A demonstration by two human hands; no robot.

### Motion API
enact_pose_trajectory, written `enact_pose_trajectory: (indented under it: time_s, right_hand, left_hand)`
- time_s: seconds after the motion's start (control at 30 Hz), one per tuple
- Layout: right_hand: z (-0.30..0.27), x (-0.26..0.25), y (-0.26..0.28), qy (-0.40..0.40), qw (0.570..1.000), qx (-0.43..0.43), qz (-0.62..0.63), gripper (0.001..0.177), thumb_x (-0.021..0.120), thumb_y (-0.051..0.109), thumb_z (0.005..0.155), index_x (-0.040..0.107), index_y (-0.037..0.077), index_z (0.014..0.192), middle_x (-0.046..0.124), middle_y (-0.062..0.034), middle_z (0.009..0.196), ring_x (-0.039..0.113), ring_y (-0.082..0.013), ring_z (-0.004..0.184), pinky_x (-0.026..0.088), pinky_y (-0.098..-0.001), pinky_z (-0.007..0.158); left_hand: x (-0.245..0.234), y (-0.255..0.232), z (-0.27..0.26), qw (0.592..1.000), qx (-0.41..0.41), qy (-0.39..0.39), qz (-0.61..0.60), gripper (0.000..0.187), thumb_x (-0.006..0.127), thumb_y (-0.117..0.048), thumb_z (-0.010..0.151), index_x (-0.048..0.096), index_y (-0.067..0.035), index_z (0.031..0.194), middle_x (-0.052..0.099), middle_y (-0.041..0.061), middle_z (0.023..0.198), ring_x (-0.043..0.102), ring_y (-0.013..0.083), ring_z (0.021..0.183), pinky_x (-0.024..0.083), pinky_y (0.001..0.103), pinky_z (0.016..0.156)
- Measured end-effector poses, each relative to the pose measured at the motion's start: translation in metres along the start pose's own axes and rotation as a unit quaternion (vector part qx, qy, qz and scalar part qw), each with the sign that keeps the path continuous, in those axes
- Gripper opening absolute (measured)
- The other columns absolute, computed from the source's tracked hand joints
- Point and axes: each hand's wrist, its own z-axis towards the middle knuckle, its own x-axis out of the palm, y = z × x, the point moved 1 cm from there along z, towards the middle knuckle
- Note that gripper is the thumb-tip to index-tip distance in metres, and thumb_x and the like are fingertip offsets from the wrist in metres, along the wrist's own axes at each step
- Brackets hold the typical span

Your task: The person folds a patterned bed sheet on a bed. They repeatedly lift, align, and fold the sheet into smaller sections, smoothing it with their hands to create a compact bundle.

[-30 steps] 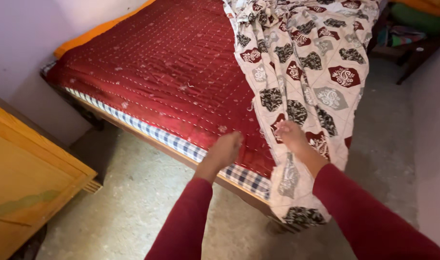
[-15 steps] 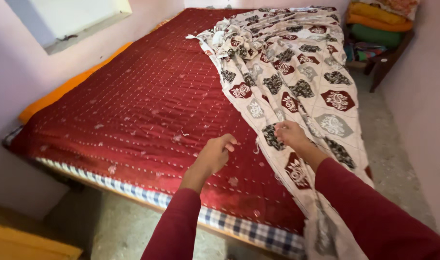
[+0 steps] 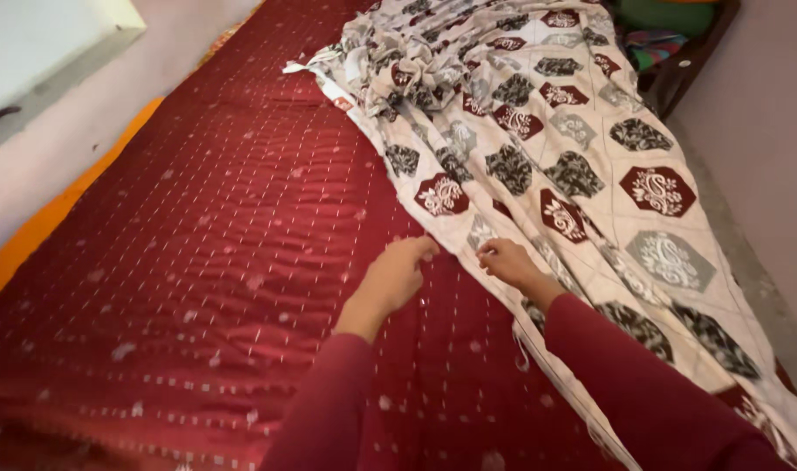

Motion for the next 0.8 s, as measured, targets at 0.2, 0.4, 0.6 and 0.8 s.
enact_pose_trajectory:
  time_s: [0.2,0.4,0.6,0.8]
  right_hand:
    - [0.049,0.02,-0.009,-0.053,0.994,-0.046,-0.081,0.024,0.064,0.014,0.086,0.08,0.013,0.103,0.078,-0.0113,0.094,0.074,-0.0249,0.081,0.059,-0.0371,0.077]
    - [0.084,0.056,0.004,-0.032,0.991,-0.018,-0.129,0.031,0.061,0.008,0.084,0.08,0.019,0.107,0.069,-0.0226,0.114,0.067,-0.0351,0.103,0.053,-0.0398,0.096]
    - [0.133,0.116,0.0,-0.06,0.957,-0.15,-0.239,0.037,0.068,0.001,0.071,0.083,0.017,0.101,0.054,-0.0296,0.139,0.05,-0.0494,0.125,0.044,-0.0483,0.097]
    - [0.151,0.134,-0.016,-0.114,0.969,-0.053,-0.211,0.041,0.07,0.009,0.081,0.066,0.005,0.122,0.066,-0.0168,0.128,0.058,-0.0382,0.123,0.047,-0.0453,0.103]
  left_hand:
    - [0.01,0.075,0.068,0.995,0.01,0.029,-0.097,0.047,0.051,0.012,0.074,0.068,-0.005,0.115,0.073,0.014,0.11,0.07,0.0301,0.104,0.054,0.038,0.089]
    - [0.024,0.139,0.121,0.991,0.009,0.083,-0.109,0.046,0.052,0.012,0.073,0.069,-0.004,0.113,0.073,0.015,0.109,0.07,0.0292,0.099,0.055,0.036,0.086]
    - [0.035,0.208,0.154,0.982,-0.016,0.138,-0.128,0.039,0.055,0.01,0.076,0.069,-0.002,0.11,0.073,0.015,0.105,0.07,0.0281,0.092,0.055,0.037,0.083]
    - [0.071,0.284,0.176,0.952,-0.062,0.155,-0.258,0.03,0.049,0.009,0.085,0.069,0.001,0.106,0.076,0.015,0.096,0.073,0.0218,0.089,0.058,0.032,0.081]
